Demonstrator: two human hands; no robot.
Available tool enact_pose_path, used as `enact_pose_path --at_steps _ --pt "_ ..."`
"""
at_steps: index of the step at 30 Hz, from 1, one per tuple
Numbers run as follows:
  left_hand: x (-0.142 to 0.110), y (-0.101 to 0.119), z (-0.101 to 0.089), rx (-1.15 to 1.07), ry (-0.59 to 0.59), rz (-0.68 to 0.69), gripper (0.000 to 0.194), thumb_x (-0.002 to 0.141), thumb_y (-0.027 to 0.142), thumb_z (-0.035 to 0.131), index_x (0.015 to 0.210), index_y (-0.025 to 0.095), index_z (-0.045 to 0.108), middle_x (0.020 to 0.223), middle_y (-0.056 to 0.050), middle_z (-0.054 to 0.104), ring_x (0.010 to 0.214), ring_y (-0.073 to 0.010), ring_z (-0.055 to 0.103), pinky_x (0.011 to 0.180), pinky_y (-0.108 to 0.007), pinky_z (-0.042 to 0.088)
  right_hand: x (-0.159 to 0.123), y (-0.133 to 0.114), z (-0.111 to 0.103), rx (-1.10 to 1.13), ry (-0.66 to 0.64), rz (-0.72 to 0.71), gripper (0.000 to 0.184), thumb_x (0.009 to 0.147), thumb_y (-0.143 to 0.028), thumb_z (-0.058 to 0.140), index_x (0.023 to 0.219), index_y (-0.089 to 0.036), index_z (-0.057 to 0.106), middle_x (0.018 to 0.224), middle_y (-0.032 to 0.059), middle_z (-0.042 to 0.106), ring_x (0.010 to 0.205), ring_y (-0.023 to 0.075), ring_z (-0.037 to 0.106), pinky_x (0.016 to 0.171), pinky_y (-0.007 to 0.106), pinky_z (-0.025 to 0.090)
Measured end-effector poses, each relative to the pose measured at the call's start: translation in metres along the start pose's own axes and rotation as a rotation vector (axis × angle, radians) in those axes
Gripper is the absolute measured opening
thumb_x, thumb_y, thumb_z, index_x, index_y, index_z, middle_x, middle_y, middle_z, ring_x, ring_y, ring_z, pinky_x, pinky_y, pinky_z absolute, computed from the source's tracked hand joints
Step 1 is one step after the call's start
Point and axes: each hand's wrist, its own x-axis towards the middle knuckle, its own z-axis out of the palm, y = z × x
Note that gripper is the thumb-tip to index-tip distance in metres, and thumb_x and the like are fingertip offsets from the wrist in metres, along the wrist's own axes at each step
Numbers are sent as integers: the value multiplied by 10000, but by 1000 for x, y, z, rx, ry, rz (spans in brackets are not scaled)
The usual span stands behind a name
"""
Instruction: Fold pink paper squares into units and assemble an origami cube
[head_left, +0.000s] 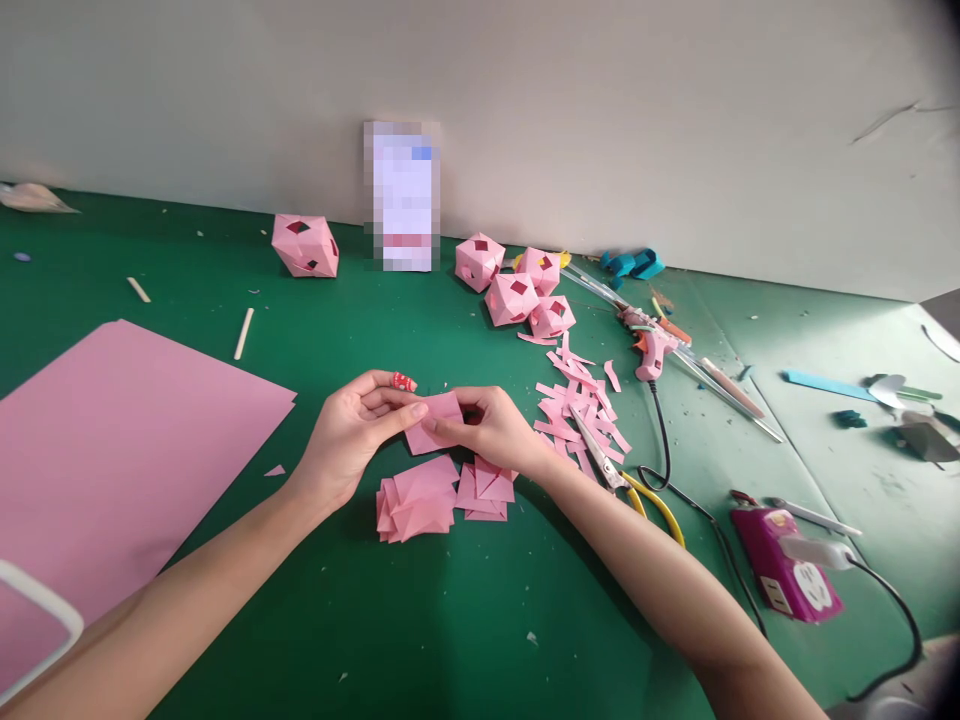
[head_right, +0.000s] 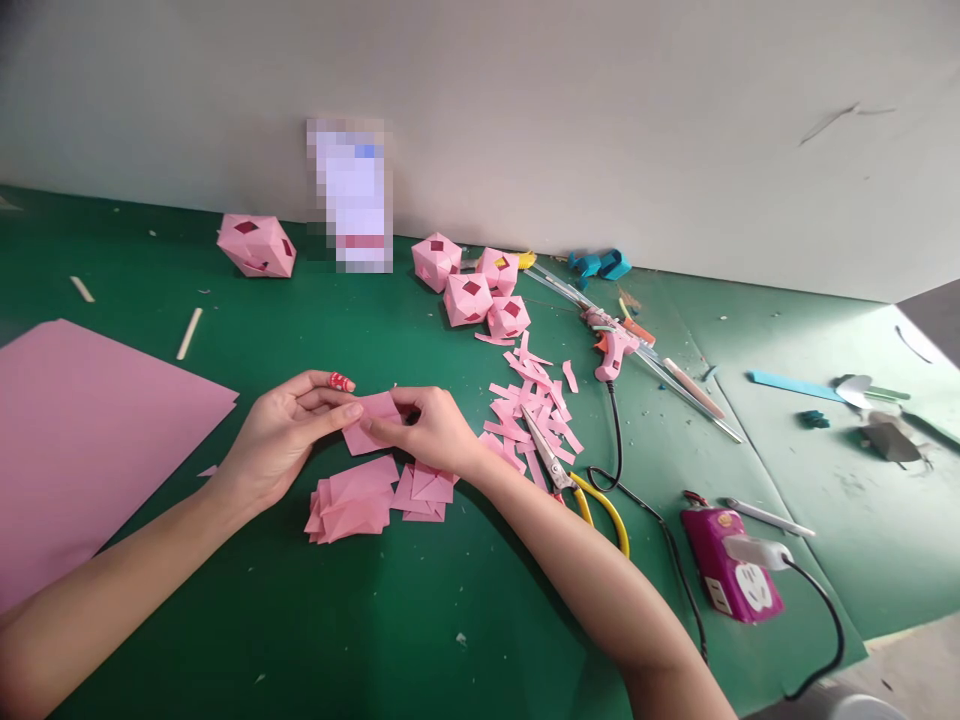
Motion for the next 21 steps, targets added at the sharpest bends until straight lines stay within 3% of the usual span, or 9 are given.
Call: enact_pose_path --at_steps 4,8,12,17,21 --pt "-1 2 0 41 -31 -9 422 700 303 863 1058 196 667 861 -21 736 833 -163 679 811 -288 527 -2 -3 -3 21 -44 -18 293 828 -419 661 695 -167 591 659 -25 481 626 108 403 554 247 309" --pt "-2 4 1 25 -10 -13 487 675 307 879 1069 203 613 791 7 718 790 -156 677 794 -294 529 -2 -3 -3 17 -66 -2 309 818 -422 666 673 -176 548 657 -30 471 619 106 393 548 247 298" --pt "-2 2 2 3 15 4 527 664 297 886 1061 224 548 796 20 717 818 -154 693 825 -294 537 -1 -1 -2 26 -70 6 305 822 -431 673 695 -173 573 664 -29 485 618 106 402 553 248 311" --pt "-4 2 3 68 -5 30 581 712 336 855 1188 245 535 902 -10 740 933 -190 719 862 -304 554 -1 -1 -3 178 -47 12 252 831 -411 680 811 -164 634 721 -19 538 636 107 449 581 242 360" --pt "-4 4 1 132 -57 -18 546 692 313 864 1135 234 554 847 -12 740 838 -193 729 783 -292 565 -1 -2 -4 243 -18 17 248 840 -406 682 822 -164 631 720 -22 543 624 101 455 587 238 375"
